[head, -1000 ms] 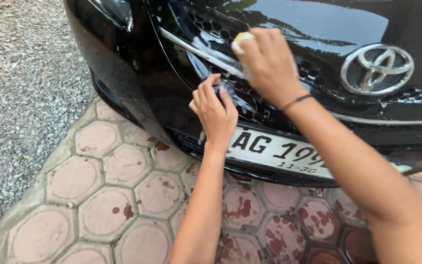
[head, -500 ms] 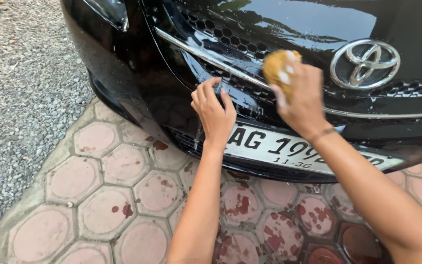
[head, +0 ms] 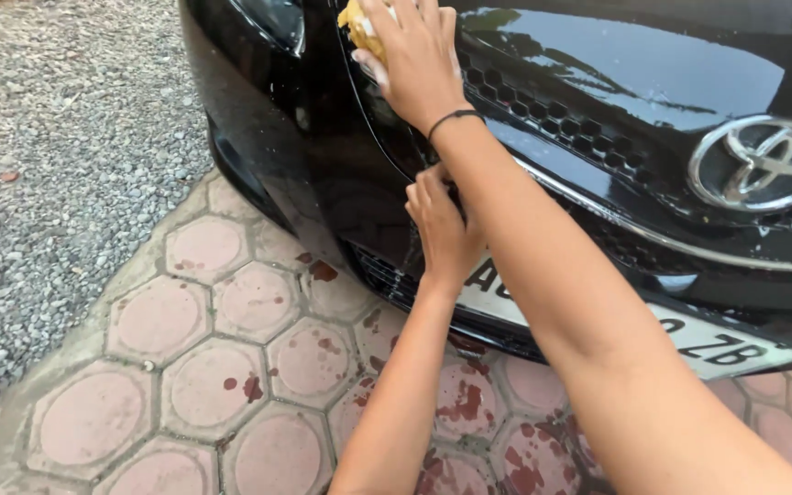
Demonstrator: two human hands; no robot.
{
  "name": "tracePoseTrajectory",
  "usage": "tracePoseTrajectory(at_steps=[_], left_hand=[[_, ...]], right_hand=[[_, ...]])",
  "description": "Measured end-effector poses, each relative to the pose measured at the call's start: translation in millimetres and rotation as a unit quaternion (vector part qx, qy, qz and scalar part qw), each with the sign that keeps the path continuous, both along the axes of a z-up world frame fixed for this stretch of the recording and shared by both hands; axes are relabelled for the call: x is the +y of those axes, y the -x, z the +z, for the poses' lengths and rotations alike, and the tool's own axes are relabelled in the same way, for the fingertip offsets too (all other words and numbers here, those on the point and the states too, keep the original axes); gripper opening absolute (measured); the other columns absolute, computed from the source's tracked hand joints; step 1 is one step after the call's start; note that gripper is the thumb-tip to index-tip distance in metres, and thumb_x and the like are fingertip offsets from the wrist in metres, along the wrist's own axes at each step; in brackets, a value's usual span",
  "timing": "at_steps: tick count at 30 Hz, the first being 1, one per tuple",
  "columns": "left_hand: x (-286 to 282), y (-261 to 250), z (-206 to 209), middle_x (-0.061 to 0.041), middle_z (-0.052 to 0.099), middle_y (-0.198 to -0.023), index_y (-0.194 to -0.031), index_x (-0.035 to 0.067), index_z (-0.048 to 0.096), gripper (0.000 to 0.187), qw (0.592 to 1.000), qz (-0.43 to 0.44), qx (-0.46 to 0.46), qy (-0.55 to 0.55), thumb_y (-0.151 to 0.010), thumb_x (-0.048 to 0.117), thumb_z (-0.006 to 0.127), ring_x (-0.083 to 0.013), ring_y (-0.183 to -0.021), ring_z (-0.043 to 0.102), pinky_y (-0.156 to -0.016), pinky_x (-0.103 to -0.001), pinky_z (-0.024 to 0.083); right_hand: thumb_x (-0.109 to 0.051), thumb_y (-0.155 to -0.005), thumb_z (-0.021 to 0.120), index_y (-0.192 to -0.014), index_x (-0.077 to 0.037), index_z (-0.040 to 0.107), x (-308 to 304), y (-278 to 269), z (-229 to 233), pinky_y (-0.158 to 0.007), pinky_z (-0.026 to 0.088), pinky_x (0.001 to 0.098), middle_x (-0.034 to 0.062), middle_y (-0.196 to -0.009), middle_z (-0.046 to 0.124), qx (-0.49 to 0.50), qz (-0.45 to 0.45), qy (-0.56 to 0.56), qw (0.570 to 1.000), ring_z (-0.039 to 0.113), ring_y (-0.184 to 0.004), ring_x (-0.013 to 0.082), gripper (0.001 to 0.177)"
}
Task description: Wash the front grille, hood, and side panels of a black car using soapy water and a sponge.
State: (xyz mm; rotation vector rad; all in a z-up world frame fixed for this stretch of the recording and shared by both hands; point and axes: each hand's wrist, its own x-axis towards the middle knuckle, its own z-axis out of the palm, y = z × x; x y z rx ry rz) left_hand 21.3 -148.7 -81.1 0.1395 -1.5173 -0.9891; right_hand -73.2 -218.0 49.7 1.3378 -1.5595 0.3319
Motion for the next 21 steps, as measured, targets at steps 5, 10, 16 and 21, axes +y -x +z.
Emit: tracePoseTrajectory(at_steps=[5, 10, 16, 21], left_hand=[[2, 35, -34, -0.016, 0.054, -0.111, -0.119, 0.000, 0.050, 0.019, 0.983, -0.023, 0.125, -0.134, -0.102, 0.008, 0.051, -0.0302, -0.099, 0.052, -0.091, -0.040, 0.044], [-1, 34, -32, -0.012, 0.051, -0.108, -0.117, -0.001, 0.047, 0.014, 0.941, -0.082, 0.190, -0.267, -0.109, 0.010, 0.043, -0.0201, -0.090, 0.052, -0.084, -0.033, 0.047], [12, 17, -13, -0.015, 0.056, -0.113, -0.116, -0.001, 0.055, 0.016, 0.987, 0.004, 0.103, -0.123, -0.106, 0.010, 0.050, -0.0271, -0.097, 0.056, -0.089, -0.038, 0.049], [23, -1, -3, -0.012, 0.062, -0.115, -0.112, 0.004, 0.058, 0.014, 0.995, 0.094, -0.019, -0.019, -0.100, 0.010, 0.055, -0.0338, -0.113, 0.054, -0.100, -0.046, 0.040]], right_hand=[[-0.013, -0.087, 0.076, -0.140, -0.015, 0.061, 28, -6, -14, -0.092, 0.040, 0.0456, 0.0091, -0.127, 0.059, 0.008, -0.043, -0.039, 0.998, 0.051, -0.114, 0.0329, 0.055], [-0.011, -0.088, 0.074, -0.128, -0.017, 0.068, 97, -29, -48, -0.092, 0.040, 0.0409, 0.0037, -0.127, 0.064, 0.054, 0.020, -0.082, 0.995, 0.055, -0.113, 0.0284, 0.041], [-0.016, -0.092, 0.072, -0.128, -0.011, 0.068, 170, -50, -66, -0.086, 0.040, 0.0375, 0.0049, -0.124, 0.070, 0.016, -0.021, -0.056, 0.998, 0.058, -0.106, 0.0256, 0.037], [-0.014, -0.092, 0.070, -0.127, -0.009, 0.068, 192, -56, -60, -0.085, 0.042, 0.0373, 0.0046, -0.116, 0.069, 0.013, -0.052, -0.095, 0.994, 0.058, -0.105, 0.0250, 0.035]])
